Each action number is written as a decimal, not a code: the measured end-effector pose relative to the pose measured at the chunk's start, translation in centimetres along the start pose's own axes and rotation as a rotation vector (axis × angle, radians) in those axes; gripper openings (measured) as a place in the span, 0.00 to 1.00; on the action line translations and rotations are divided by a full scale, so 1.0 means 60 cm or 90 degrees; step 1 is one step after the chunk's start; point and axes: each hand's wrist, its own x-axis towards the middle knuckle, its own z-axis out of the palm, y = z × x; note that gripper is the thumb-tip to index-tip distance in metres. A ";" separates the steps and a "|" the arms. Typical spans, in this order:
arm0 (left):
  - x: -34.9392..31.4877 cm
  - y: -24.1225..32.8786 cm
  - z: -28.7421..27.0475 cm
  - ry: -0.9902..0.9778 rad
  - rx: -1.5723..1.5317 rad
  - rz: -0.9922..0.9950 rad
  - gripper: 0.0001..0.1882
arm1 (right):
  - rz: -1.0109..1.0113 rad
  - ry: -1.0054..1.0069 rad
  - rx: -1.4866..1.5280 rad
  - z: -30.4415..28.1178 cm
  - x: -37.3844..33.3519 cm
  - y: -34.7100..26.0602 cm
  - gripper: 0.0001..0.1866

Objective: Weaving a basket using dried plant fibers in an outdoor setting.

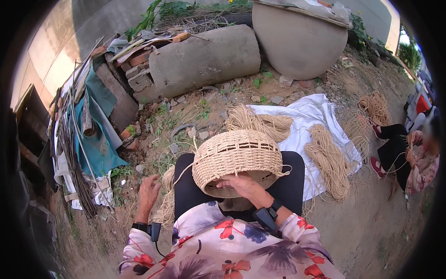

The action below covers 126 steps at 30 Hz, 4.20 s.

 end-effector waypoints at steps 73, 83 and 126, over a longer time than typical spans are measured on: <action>0.078 0.360 -0.007 -0.060 -0.323 0.100 0.07 | -0.179 0.022 -0.250 -0.041 0.059 0.082 0.30; 0.090 0.330 -0.025 -0.061 -0.348 0.138 0.07 | -0.146 0.097 -0.473 -0.086 -0.010 0.038 0.19; 0.076 0.279 0.012 -0.147 -0.571 -0.036 0.11 | -0.112 -0.028 -0.144 -0.121 0.051 0.101 0.20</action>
